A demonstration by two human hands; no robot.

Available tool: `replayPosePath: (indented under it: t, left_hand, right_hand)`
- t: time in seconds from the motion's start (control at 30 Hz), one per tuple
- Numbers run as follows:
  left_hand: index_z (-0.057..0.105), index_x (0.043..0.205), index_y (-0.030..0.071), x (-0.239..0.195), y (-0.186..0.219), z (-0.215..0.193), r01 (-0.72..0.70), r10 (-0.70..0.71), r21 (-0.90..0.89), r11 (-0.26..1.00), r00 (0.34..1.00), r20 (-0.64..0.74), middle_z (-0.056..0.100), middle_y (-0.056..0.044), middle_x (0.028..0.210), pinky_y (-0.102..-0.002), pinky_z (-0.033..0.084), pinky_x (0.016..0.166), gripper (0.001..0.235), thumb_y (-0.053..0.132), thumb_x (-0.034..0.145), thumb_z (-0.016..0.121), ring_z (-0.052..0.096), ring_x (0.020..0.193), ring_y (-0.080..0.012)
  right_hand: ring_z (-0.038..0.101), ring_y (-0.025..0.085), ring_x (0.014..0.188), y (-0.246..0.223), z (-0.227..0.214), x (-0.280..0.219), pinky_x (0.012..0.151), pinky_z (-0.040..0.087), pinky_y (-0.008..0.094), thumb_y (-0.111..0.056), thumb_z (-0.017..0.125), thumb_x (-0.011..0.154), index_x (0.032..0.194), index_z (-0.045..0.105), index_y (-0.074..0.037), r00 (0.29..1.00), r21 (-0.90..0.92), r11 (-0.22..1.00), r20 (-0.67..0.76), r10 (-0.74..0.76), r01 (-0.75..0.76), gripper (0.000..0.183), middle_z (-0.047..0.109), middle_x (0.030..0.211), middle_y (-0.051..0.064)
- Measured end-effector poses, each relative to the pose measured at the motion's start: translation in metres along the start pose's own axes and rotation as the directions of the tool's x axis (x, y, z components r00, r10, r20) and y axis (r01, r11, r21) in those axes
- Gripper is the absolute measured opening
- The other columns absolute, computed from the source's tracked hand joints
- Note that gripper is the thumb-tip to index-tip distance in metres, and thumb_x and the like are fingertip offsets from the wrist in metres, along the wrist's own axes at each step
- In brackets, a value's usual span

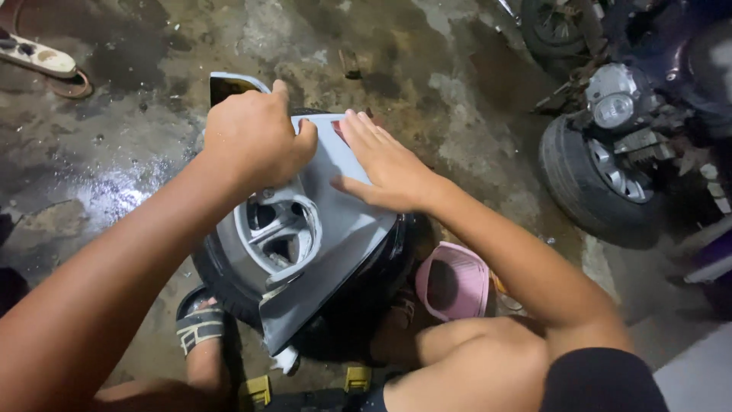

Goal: Hand-sanding a plastic vehicle component using wet sandpaper to prepare it for finishing.

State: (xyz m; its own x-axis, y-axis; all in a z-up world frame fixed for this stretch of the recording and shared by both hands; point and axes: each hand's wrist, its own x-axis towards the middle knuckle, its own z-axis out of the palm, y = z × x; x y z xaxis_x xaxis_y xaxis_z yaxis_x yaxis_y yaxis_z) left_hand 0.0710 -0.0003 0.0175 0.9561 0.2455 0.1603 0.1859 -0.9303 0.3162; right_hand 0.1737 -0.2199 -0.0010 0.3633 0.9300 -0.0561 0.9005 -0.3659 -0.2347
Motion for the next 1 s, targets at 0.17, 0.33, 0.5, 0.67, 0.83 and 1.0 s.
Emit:
replayPosePath:
  t: [0.17,0.33,0.5,0.67,0.83,1.0]
  left_hand:
    - [0.063,0.108,-0.006,-0.005,0.003,-0.011,0.013,-0.012,-0.019,1.0,0.999,0.04,0.072,-0.022,0.077,-0.05,0.058,0.061,0.047,0.039,0.096,0.053,0.071,0.063,-0.0428]
    - [0.062,0.096,-0.004,-0.003,0.009,0.002,-0.05,0.048,-0.015,0.999,0.995,-0.088,0.07,-0.02,0.069,-0.049,0.055,0.056,0.045,0.04,0.094,0.057,0.066,0.054,-0.0431]
    - [0.054,0.148,-0.005,0.001,0.012,-0.015,0.059,-0.058,-0.002,0.998,0.977,0.203,0.074,-0.03,0.107,-0.053,0.058,0.08,0.074,0.043,0.092,0.049,0.074,0.099,-0.0464]
    - [0.053,0.148,-0.007,0.001,0.007,-0.02,0.079,-0.066,-0.054,0.995,0.974,0.217,0.073,-0.031,0.107,-0.054,0.058,0.08,0.073,0.042,0.093,0.048,0.073,0.1,-0.0473]
    - [0.055,0.144,-0.007,-0.001,0.015,-0.015,0.045,-0.036,-0.043,0.998,0.983,0.18,0.073,-0.03,0.104,-0.057,0.058,0.079,0.076,0.047,0.092,0.048,0.073,0.098,-0.0477]
    - [0.055,0.145,-0.009,0.001,0.014,-0.008,0.014,-0.014,-0.003,1.0,0.99,0.139,0.074,-0.028,0.101,-0.053,0.059,0.077,0.074,0.044,0.093,0.049,0.074,0.094,-0.0451]
  right_hand:
    - [0.014,0.041,0.158,-0.041,-0.012,-0.076,0.127,0.014,0.051,-0.06,0.049,0.096,0.158,0.02,0.008,0.998,0.021,0.999,0.041,-0.05,0.049,0.096,0.017,0.167,0.03]
    - [0.016,0.038,0.157,-0.027,-0.009,-0.068,0.127,0.012,0.048,-0.063,0.036,0.099,0.158,0.021,0.008,0.998,-0.006,1.0,0.066,-0.021,0.022,0.093,0.02,0.167,0.028]
    - [0.013,0.042,0.157,0.015,0.003,0.01,0.128,0.018,0.052,-0.066,0.041,0.1,0.162,0.018,0.004,0.995,0.005,0.997,0.059,0.083,-0.083,0.096,0.014,0.169,0.028]
    - [0.013,0.045,0.156,-0.023,-0.006,-0.044,0.127,0.015,0.053,-0.062,0.05,0.097,0.161,0.02,0.007,0.995,-0.037,0.999,0.088,0.043,-0.039,0.098,0.014,0.168,0.031]
    - [0.017,0.041,0.156,-0.025,0.0,-0.09,0.125,0.018,0.049,-0.073,0.054,0.089,0.163,0.021,-0.001,0.997,-0.056,0.998,0.082,0.012,-0.008,0.108,0.019,0.169,0.024]
    - [0.016,0.044,0.156,-0.002,-0.001,-0.022,0.127,0.018,0.052,-0.057,0.045,0.1,0.162,0.02,0.004,0.996,-0.017,0.997,0.054,0.076,-0.075,0.09,0.016,0.168,0.03]
